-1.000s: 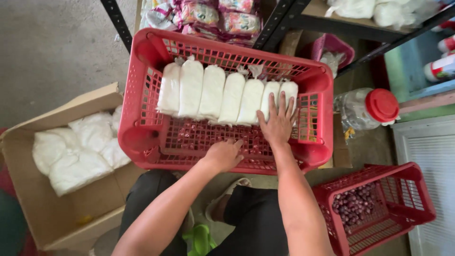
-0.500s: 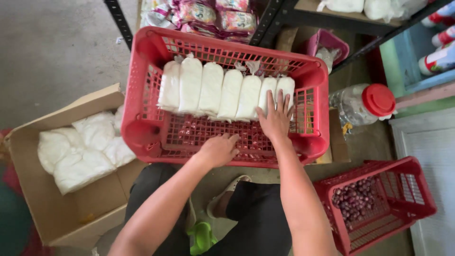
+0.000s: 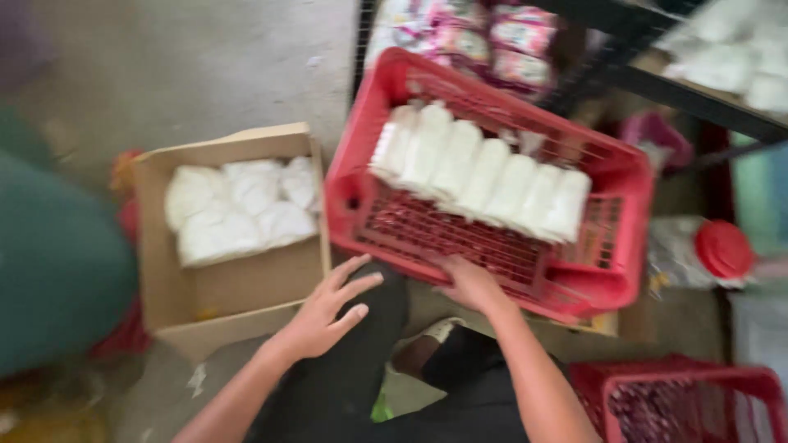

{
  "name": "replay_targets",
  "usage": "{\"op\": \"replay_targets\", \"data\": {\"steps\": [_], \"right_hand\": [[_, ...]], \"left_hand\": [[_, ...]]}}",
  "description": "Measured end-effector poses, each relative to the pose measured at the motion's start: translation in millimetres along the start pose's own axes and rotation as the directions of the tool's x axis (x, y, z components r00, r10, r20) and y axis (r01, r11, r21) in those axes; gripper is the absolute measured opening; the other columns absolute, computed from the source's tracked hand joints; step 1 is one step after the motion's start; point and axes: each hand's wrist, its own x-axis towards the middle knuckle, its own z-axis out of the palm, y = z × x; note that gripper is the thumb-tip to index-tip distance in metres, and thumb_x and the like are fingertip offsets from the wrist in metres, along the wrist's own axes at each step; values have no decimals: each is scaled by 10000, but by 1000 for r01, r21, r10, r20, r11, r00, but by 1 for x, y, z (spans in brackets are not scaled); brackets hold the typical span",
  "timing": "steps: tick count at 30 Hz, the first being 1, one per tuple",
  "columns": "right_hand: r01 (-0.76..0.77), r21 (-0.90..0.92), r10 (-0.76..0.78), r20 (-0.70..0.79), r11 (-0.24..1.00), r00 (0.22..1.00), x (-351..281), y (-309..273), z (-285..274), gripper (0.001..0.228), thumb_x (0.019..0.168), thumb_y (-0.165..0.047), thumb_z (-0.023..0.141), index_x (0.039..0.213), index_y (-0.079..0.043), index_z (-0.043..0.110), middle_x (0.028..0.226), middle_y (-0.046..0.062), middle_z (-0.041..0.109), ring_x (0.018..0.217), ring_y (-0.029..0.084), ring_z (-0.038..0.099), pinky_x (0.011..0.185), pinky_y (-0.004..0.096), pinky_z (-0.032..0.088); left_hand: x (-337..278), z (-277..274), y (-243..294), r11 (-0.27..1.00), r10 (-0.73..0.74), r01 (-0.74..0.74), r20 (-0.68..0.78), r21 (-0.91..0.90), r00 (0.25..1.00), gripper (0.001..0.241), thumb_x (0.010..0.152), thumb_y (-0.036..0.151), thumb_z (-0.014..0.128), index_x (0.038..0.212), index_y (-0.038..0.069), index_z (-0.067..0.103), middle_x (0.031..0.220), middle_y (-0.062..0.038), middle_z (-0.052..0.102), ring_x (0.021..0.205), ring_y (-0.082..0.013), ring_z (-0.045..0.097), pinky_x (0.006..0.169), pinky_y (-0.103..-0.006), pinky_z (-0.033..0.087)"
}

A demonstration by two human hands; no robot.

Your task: Sorting small plastic bags filled with a white substance from a cardboard box into a red plastic crate.

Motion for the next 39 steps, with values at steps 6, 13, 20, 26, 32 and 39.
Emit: {"op": "replay_targets", "data": {"steps": [6, 13, 20, 26, 32, 39], "right_hand": [[-113, -58, 109, -64, 992, 992, 9, -3, 12, 622, 777, -282, 728, 1390, -259, 621, 1351, 127, 603, 1254, 342, 583, 1041, 442, 508], [-202, -124, 201, -19, 971, 979, 9, -16, 6, 643, 768, -240, 682, 1406, -274, 611, 1391, 87, 585, 1242, 325, 598, 1022, 448, 522], [-262, -139, 259, -35, 955, 965, 17, -26, 1, 588, 797, -277, 670, 1383, -272, 624, 1399, 56, 586, 1259, 306, 593, 1025, 446, 517], [-282, -155, 281, -30, 947, 959, 17, -19, 6, 550, 822, -304, 670, 1370, -277, 635, 1373, 34, 611, 1257, 288, 602, 1021, 445, 522], [-247, -149, 242, -51, 957, 969, 22, -15, 10, 543, 803, -309, 695, 1344, -273, 652, 1349, 37, 619, 1239, 293, 605, 1006, 450, 528], [-276, -162, 272, -48, 947, 961, 22, -19, 8, 581, 794, -303, 718, 1369, -289, 635, 1345, 56, 616, 1235, 299, 612, 1008, 445, 538]], "left_hand": [[-78, 35, -89, 689, -481, 402, 34, -603, 876, 526, 1023, 252, 531, 1517, 106, 423, 1527, -96, 484, 1441, -256, 416, 1170, -409, 304], [-118, 75, -254, 496, -838, 468, -263, -731, 477, 350, 1067, 275, 531, 1220, 7, 696, 1043, -123, 756, 937, -204, 716, 815, -345, 596], [-114, 64, -394, 80, -994, 130, -70, -988, 81, 477, 1048, 275, 564, 1450, 38, 463, 1312, -152, 628, 1176, -307, 632, 964, -472, 554], [-101, 40, -442, 45, -995, -86, -37, -995, -92, 609, 990, 351, 638, 1470, 17, 465, 1459, -173, 588, 1323, -354, 566, 1010, -514, 484], [-91, 25, -458, 86, -971, -163, -46, -983, -234, 624, 941, 351, 687, 1442, 35, 488, 1432, -128, 593, 1239, -291, 590, 876, -491, 530], [-95, 25, -462, 106, -932, -267, -2, -958, -361, 512, 929, 240, 792, 1281, -36, 544, 1188, -206, 643, 974, -320, 658, 688, -446, 599]]}}
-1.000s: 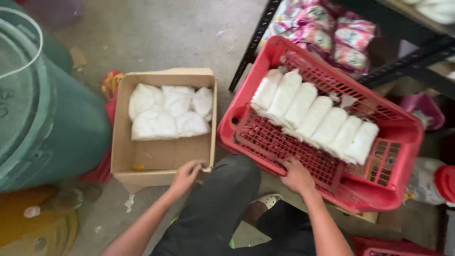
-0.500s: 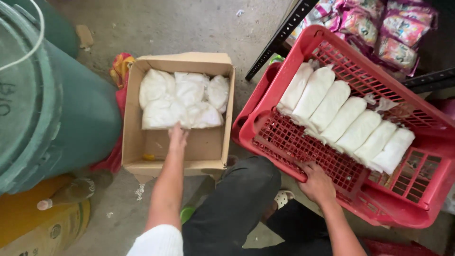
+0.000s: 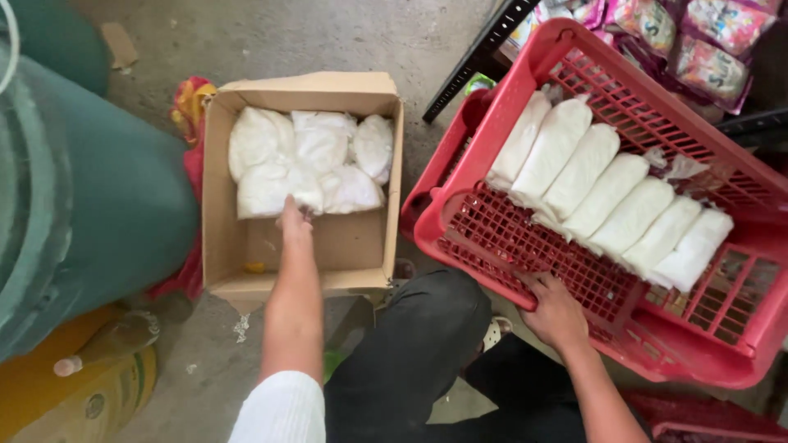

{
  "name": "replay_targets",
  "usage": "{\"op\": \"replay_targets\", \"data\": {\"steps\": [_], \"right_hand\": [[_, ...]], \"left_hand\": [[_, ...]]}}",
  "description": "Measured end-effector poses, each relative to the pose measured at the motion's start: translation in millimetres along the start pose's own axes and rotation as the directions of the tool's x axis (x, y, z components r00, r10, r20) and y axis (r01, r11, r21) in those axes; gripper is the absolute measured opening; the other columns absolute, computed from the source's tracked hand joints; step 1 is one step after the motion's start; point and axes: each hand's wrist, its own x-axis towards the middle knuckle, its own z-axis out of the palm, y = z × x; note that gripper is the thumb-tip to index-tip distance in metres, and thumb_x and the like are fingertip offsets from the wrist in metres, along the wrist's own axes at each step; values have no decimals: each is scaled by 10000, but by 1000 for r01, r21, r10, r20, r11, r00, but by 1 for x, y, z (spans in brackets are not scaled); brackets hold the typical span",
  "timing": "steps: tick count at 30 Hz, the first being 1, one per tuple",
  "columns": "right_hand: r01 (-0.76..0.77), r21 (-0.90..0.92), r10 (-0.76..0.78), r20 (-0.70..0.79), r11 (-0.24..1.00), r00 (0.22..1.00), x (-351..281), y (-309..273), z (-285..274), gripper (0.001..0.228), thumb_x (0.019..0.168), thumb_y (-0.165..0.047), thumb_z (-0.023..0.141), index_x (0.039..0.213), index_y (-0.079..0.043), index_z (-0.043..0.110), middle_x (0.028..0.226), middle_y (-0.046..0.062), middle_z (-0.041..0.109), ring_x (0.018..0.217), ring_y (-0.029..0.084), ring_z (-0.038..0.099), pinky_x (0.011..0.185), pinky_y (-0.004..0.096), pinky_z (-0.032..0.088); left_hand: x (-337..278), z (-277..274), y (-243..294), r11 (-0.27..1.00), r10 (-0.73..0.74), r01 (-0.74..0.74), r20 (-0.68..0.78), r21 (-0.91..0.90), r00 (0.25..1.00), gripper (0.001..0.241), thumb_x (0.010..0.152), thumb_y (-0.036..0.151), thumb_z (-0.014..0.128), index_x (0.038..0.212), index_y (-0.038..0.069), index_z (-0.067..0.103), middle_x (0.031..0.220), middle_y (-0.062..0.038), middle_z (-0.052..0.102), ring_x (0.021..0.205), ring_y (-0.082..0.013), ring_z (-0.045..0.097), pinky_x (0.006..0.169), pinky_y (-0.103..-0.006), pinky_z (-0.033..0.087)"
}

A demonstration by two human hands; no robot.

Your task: Sorting small plastic bags filled with a white substance from a cardboard box into a red plastic crate.

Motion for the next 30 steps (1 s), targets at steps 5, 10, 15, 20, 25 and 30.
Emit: {"op": "replay_targets", "data": {"steps": [5, 10, 15, 20, 25, 30], "right_hand": [[-7, -6, 7, 24, 1000, 1000, 1, 0, 0, 623, 774, -294, 729, 1386, -298, 613, 1369, 50, 603, 1245, 295, 605, 1010, 444, 534], [-21, -1, 21, 41, 1000, 999, 4, -3, -5, 656, 768, -289, 732, 1408, -307, 592, 1400, 50, 583, 1257, 296, 593, 1011, 443, 529], [32, -1, -32, 6, 999, 999, 2, 2, 2, 628, 785, -331, 739, 1395, -274, 604, 1388, 68, 588, 1268, 306, 582, 1016, 442, 520], [21, 20, -21, 14, 1000, 1000, 0, -5, -7, 632, 772, -325, 742, 1387, -263, 609, 1373, 64, 592, 1263, 307, 577, 995, 449, 523], [-13, 33, 12, 41, 999, 999, -1, -7, -11, 628, 762, -269, 724, 1381, -268, 620, 1350, 52, 600, 1263, 295, 578, 994, 451, 526], [31, 47, -31, -15, 998, 999, -5, -4, -7, 618, 758, -230, 700, 1372, -249, 629, 1344, 50, 601, 1257, 300, 570, 992, 465, 519]], "left_hand": [[-3, -3, 17, 989, -146, 137, 176, 62, 973, 484, 940, 389, 771, 1262, 63, 614, 1046, -126, 659, 820, -272, 651, 623, -434, 581], [7, -7, 17, 981, -146, 116, 199, 155, 969, 449, 917, 300, 714, 1310, 111, 611, 1106, -114, 743, 917, -311, 739, 681, -491, 599], [17, -3, 22, 966, -259, 254, 244, 51, 935, 473, 967, 397, 692, 1349, 134, 599, 1195, -140, 684, 1052, -340, 653, 819, -526, 599], [-10, 10, 34, 947, -284, 318, 358, -39, 889, 414, 972, 290, 697, 1322, 78, 632, 1234, -133, 723, 1087, -311, 712, 845, -502, 646], [-8, -18, 29, 979, -164, 203, 496, -26, 853, 386, 976, 136, 725, 1344, 59, 639, 1278, -109, 724, 1113, -252, 730, 902, -418, 654], [-22, -61, 47, 987, -153, 109, 507, 116, 848, 427, 998, 88, 696, 1410, 76, 582, 1323, -88, 702, 1156, -221, 713, 934, -378, 615]]}}
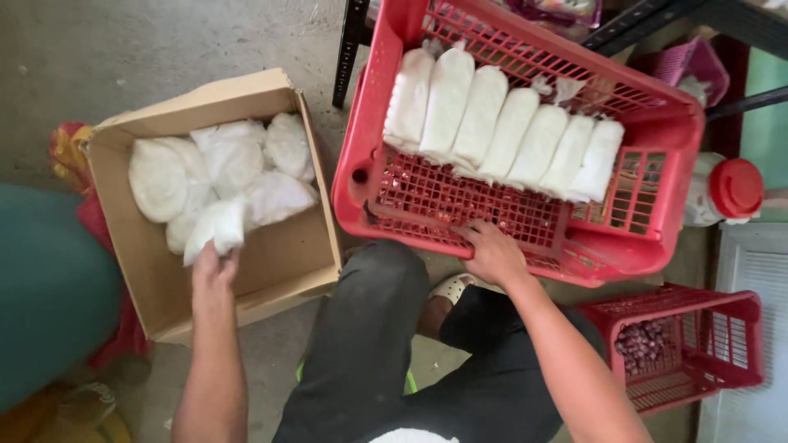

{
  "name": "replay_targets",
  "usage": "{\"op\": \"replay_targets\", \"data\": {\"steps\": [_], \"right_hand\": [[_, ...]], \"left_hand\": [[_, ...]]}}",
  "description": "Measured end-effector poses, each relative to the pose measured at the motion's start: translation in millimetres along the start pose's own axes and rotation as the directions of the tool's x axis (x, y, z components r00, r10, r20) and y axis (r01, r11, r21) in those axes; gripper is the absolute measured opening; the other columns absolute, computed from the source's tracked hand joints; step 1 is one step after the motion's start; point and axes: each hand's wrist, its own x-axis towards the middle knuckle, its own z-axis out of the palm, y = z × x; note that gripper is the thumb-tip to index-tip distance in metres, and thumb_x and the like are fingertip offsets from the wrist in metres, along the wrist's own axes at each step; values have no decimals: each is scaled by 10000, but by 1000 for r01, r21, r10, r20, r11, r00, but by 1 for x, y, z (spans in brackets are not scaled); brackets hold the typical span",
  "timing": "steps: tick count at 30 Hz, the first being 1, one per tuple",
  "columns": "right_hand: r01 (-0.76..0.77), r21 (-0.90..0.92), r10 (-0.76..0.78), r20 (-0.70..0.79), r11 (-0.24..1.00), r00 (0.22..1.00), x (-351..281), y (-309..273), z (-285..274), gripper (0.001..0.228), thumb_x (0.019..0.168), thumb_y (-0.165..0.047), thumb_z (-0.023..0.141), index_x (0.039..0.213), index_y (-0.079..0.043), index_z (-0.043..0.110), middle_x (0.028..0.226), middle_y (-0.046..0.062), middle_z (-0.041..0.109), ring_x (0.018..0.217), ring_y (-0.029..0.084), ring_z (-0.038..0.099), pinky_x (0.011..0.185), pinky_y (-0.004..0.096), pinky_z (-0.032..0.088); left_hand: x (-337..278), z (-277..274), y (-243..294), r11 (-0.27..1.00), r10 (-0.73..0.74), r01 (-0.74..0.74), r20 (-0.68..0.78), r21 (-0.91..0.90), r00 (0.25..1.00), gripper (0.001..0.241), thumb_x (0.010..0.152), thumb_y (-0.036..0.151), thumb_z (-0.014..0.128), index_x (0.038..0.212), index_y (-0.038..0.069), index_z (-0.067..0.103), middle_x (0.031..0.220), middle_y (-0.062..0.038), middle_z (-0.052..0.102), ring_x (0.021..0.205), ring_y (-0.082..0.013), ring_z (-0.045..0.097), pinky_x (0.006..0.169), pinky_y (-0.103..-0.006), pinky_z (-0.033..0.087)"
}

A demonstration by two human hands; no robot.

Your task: Sorting small plastic bags filled with a white substance from a cardboard box into a red plastic crate.

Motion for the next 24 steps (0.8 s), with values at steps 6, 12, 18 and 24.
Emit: {"op": "replay_targets", "data": {"steps": [6, 12, 18, 24], "right_hand": [[-43, -5, 43, -26, 999, 999, -10, -2, 0, 642, 774, -223, 672, 1410, -284, 613, 1347, 39, 613, 1275, 287, 572, 987, 464, 524], [83, 118, -72, -99, 989, 992, -30, -3, -4, 828, 815, -605, 712, 1513, -221, 483, 1333, 163, 606, 1278, 360, 545, 1003, 509, 477], [283, 645, -63, -342, 710, 938, -64, -31, -22, 828, 937, -653, 565, 1595, -165, 449, 1404, 176, 631, 1268, 305, 637, 1086, 404, 528], [49, 872, -269, -203, -488, 942, -94, -14, -32, 820, 969, -640, 490, 1626, -212, 248, 1489, 213, 521, 1300, 332, 582, 1026, 498, 527]], "left_hand": [[-99, 23, 24, 976, 98, -106, 47, 190, 994, 502, 977, 85, 622, 1465, 93, 502, 1353, -80, 672, 1205, -264, 683, 949, -490, 608], [-258, 122, 65, 874, 303, -417, 391, 251, 869, 487, 1088, 54, 629, 1552, -2, 490, 1447, -119, 636, 1236, -259, 681, 962, -415, 606], [-424, 235, 58, 739, 240, -608, 729, 290, 641, 471, 1030, 52, 584, 1482, -48, 494, 1383, -112, 636, 1254, -237, 647, 1051, -371, 578], [-395, 248, -32, 713, -233, -443, 779, 544, 582, 404, 1016, 79, 649, 1382, -80, 583, 1329, -118, 675, 1175, -192, 637, 967, -333, 532]]}}
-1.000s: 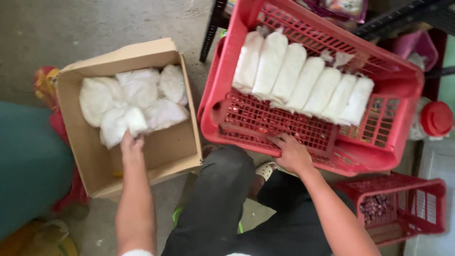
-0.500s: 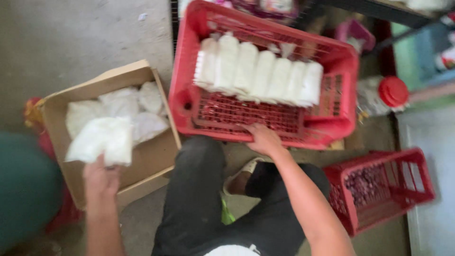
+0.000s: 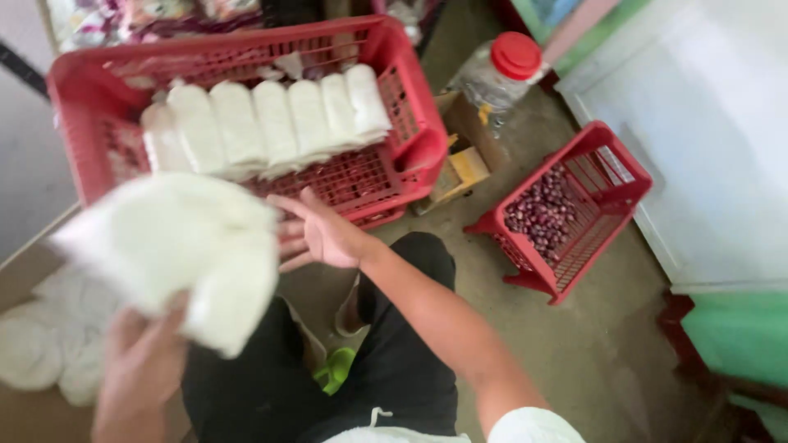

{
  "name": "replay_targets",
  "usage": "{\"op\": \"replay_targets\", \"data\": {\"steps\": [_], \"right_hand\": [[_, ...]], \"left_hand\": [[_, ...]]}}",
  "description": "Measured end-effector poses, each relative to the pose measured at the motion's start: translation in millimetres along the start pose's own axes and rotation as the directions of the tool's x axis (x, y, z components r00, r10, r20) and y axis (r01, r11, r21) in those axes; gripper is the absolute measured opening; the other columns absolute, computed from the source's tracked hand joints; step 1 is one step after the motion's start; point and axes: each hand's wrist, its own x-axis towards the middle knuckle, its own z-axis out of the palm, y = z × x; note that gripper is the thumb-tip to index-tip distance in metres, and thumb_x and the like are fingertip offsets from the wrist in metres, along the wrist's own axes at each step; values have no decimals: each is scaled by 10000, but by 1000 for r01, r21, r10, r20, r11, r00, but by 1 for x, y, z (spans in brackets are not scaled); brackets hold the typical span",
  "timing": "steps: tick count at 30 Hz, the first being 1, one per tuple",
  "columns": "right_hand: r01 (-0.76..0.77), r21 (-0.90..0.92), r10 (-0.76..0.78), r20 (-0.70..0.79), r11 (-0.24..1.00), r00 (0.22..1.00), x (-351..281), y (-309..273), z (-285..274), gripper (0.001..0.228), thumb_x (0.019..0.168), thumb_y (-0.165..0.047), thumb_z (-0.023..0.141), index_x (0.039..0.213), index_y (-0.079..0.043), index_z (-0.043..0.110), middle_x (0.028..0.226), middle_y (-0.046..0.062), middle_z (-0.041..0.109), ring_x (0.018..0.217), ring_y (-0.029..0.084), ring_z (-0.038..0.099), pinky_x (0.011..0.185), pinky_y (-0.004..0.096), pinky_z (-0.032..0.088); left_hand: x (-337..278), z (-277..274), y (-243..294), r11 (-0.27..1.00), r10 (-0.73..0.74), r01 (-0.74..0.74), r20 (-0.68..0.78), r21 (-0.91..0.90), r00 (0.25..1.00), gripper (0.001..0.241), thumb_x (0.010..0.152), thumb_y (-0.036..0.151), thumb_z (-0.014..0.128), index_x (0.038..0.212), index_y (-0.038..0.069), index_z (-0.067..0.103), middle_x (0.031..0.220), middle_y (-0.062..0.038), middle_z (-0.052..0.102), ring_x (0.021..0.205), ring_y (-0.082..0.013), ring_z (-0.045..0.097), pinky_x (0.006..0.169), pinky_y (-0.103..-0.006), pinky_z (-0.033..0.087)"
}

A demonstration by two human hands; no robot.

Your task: Sorting small plastic bags filled with a white substance from a cardboard box into a red plastic crate.

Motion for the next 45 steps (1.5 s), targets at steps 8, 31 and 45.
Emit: {"op": "replay_targets", "data": {"steps": [8, 31, 45], "right_hand": [[-9, 137, 41, -232, 991, 972, -34, 32, -55, 657, 1002, -331, 670, 1534, -13, 454, 1419, 183, 622, 1252, 287, 643, 1087, 445, 521], [218, -756, -559, -226, 617, 798, -39, 18, -23, 647, 766, -114, 881, 1337, -55, 582, 1189, 69, 683, 1094, 165, 649, 937, 332, 558], [-19, -794, -477, -384, 608, 790, -26, 13, -13, 736, 684, -133, 910, 1326, -72, 557, 1173, 87, 731, 1074, 192, 693, 939, 338, 552]], "left_hand": [[52, 78, -68, 859, -472, 404, 184, 313, 862, 400, 976, 178, 648, 1294, -65, 653, 1165, -142, 736, 1016, -224, 680, 861, -391, 563], [114, 98, -112, 952, -192, 236, 224, -193, 956, 456, 861, 166, 760, 1268, 10, 627, 1173, -93, 717, 1078, -217, 690, 936, -398, 566], [115, 105, -90, 972, -142, 148, 47, -179, 989, 381, 845, 151, 775, 1179, -15, 696, 1091, -101, 762, 985, -202, 726, 883, -375, 579]]}}
